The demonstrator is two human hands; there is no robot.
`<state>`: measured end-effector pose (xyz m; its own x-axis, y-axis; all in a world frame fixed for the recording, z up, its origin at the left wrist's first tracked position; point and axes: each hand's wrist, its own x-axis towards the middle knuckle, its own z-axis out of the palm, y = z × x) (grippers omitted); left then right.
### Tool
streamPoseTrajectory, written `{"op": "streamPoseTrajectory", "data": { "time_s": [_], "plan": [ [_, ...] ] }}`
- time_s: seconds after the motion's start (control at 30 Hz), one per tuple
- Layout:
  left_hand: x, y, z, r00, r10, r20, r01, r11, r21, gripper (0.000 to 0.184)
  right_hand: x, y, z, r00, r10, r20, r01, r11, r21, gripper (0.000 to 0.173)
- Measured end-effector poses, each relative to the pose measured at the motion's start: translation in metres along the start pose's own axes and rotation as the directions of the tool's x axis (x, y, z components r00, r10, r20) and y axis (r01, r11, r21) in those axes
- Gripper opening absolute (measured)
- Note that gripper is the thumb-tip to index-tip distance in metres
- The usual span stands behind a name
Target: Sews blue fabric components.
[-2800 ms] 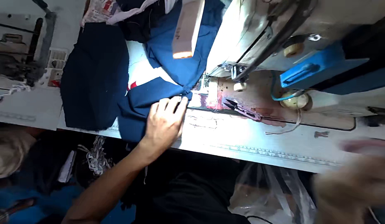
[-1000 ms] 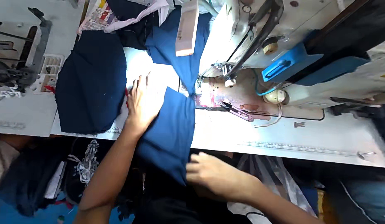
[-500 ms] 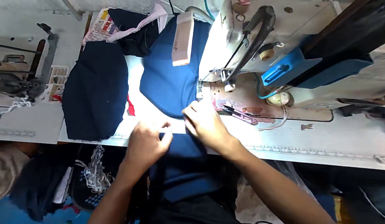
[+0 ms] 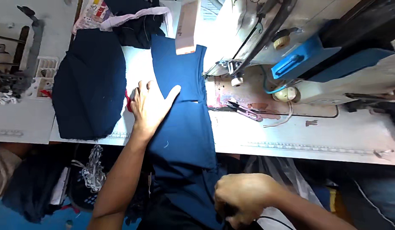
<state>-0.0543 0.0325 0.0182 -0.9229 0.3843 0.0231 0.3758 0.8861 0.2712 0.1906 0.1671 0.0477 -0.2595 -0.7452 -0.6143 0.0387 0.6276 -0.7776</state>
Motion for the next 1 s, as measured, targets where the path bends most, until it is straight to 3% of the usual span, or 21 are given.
{"op": "streamPoseTrajectory", "data": {
  "time_s": [0.07, 0.13, 0.2, 0.23, 0.27, 0.3, 0.37, 0.4, 0.43, 0.5, 0.57, 0.6, 0.67, 0.73, 0.8, 0.87, 0.93, 1.0],
  "plan": [
    [0.01, 0.003, -0.004, 0.999, -0.04, 0.031, 0.04, 0.999, -0.016, 0.096, 0.011, 0.001, 0.003, 0.995, 0.002, 0.101, -0.005, 0.999, 0.033, 0.014],
    [0.019, -0.001, 0.0, 0.998, 0.04, 0.05, -0.037, 0.997, -0.071, 0.071, 0.014, 0.001, 0.006, 0.994, 0.01, 0.105, -0.013, 0.999, 0.034, 0.017],
    [0.02, -0.007, 0.0, 0.985, 0.163, 0.046, -0.152, 0.971, -0.187, 0.038, 0.004, 0.004, 0.007, 0.988, -0.046, -0.15, 0.045, 0.999, -0.008, 0.023],
    [0.011, -0.009, -0.005, 0.978, 0.203, 0.054, -0.18, 0.942, -0.284, 0.029, -0.003, 0.006, 0.009, 0.922, -0.117, -0.37, 0.098, 0.993, -0.068, 0.027],
    [-0.003, -0.011, -0.012, 0.974, 0.22, 0.053, -0.18, 0.895, -0.408, 0.024, -0.006, 0.007, 0.008, 0.78, -0.174, -0.602, 0.117, 0.984, -0.133, 0.028],
    [-0.021, -0.013, -0.016, 0.976, 0.214, 0.042, -0.157, 0.821, -0.55, 0.021, -0.006, 0.005, 0.003, 0.593, -0.184, -0.784, 0.099, 0.983, -0.156, 0.028],
    [-0.063, -0.012, -0.022, 0.985, 0.172, 0.028, -0.09, 0.64, -0.763, 0.024, 0.002, -0.002, -0.013, 0.223, -0.084, -0.971, 0.064, 0.995, -0.071, 0.035],
    [-0.081, -0.009, -0.021, 0.986, 0.161, 0.035, -0.061, 0.554, -0.83, 0.029, 0.01, -0.004, -0.021, 0.093, -0.013, -0.996, 0.093, 0.996, -0.005, 0.044],
    [-0.098, -0.005, -0.02, 0.987, 0.154, 0.038, -0.042, 0.485, -0.874, 0.034, 0.018, -0.006, -0.026, 0.043, 0.05, -0.998, 0.156, 0.986, 0.056, 0.053],
    [-0.125, 0.0, -0.017, 0.981, 0.192, 0.028, -0.054, 0.409, -0.911, 0.038, 0.032, -0.011, -0.032, 0.12, 0.127, -0.985, 0.361, 0.918, 0.162, 0.058],
    [-0.136, -0.002, -0.02, 0.953, 0.302, 0.031, -0.094, 0.389, -0.916, 0.039, 0.041, -0.016, -0.032, 0.215, 0.136, -0.967, 0.596, 0.766, 0.24, 0.032],
    [-0.136, -0.005, -0.025, 0.928, 0.372, 0.034, -0.115, 0.372, -0.921, 0.042, 0.042, -0.016, -0.03, 0.214, 0.132, -0.968, 0.674, 0.697, 0.245, 0.018],
    [-0.129, -0.014, -0.037, 0.888, 0.46, -0.006, -0.168, 0.312, -0.935, 0.043, 0.036, -0.011, -0.022, 0.152, 0.166, -0.974, 0.787, 0.576, 0.22, 0.009],
    [-0.116, -0.026, -0.047, 0.924, 0.367, -0.105, -0.221, 0.291, -0.931, 0.033, 0.021, -0.003, -0.015, 0.037, 0.236, -0.971, 0.832, 0.531, 0.161, 0.009],
    [-0.101, -0.04, -0.048, 0.971, 0.155, -0.184, -0.227, 0.334, -0.915, 0.038, 0.002, 0.005, -0.009, -0.058, 0.355, -0.933, 0.793, 0.584, 0.173, 0.011],
    [-0.088, -0.05, -0.044, 0.98, 0.013, -0.197, -0.17, 0.56, -0.811, 0.04, -0.011, 0.02, -0.003, -0.106, 0.474, -0.874, 0.68, 0.676, 0.285, 0.015],
    [-0.085, -0.055, -0.038, 0.987, -0.011, -0.163, -0.079, 0.843, -0.532, 0.051, -0.018, 0.037, 0.004, -0.203, 0.512, -0.835, 0.376, 0.828, 0.416, 0.03],
    [-0.09, -0.052, -0.03, 0.986, 0.057, -0.154, -0.098, 0.958, -0.269, 0.077, -0.02, 0.041, 0.012, -0.324, 0.411, -0.852, 0.012, 0.903, 0.43, 0.046]
  ]
}}
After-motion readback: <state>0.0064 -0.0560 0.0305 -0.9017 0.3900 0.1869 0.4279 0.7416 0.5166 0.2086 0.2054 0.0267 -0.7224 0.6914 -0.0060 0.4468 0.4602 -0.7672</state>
